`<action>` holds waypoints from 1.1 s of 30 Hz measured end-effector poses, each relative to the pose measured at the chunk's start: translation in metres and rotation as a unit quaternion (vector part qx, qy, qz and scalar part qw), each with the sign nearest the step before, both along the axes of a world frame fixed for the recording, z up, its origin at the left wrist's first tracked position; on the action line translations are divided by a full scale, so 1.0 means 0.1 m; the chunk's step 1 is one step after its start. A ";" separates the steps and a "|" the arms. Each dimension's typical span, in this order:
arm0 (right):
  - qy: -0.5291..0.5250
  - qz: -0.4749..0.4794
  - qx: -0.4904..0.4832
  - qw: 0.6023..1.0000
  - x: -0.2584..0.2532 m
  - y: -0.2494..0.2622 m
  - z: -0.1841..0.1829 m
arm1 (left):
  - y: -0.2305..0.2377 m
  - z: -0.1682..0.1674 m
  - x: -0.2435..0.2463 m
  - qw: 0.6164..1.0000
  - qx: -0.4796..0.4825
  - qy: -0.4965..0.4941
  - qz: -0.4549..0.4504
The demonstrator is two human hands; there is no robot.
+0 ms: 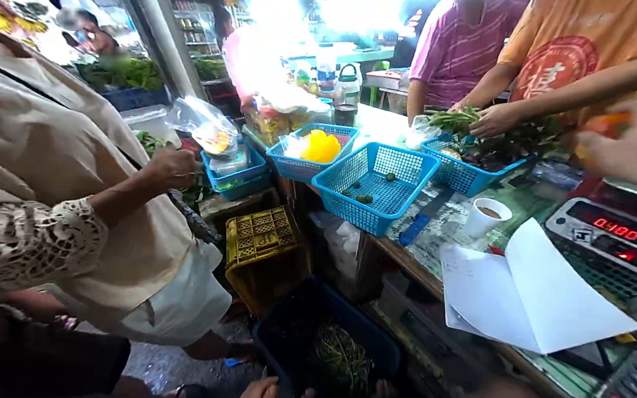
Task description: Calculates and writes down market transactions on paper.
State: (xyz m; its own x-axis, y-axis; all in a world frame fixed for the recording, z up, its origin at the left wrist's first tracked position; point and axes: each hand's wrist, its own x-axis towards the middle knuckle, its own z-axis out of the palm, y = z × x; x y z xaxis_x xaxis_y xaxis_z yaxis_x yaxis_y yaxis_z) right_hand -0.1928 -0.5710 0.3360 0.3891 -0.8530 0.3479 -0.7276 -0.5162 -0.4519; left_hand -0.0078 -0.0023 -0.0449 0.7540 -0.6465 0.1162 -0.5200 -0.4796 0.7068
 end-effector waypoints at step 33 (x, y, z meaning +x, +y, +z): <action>0.249 0.362 -0.041 0.897 0.04 1.45 -1.58 | -0.01 -0.21 0.09 0.997 -0.075 -0.019 -0.001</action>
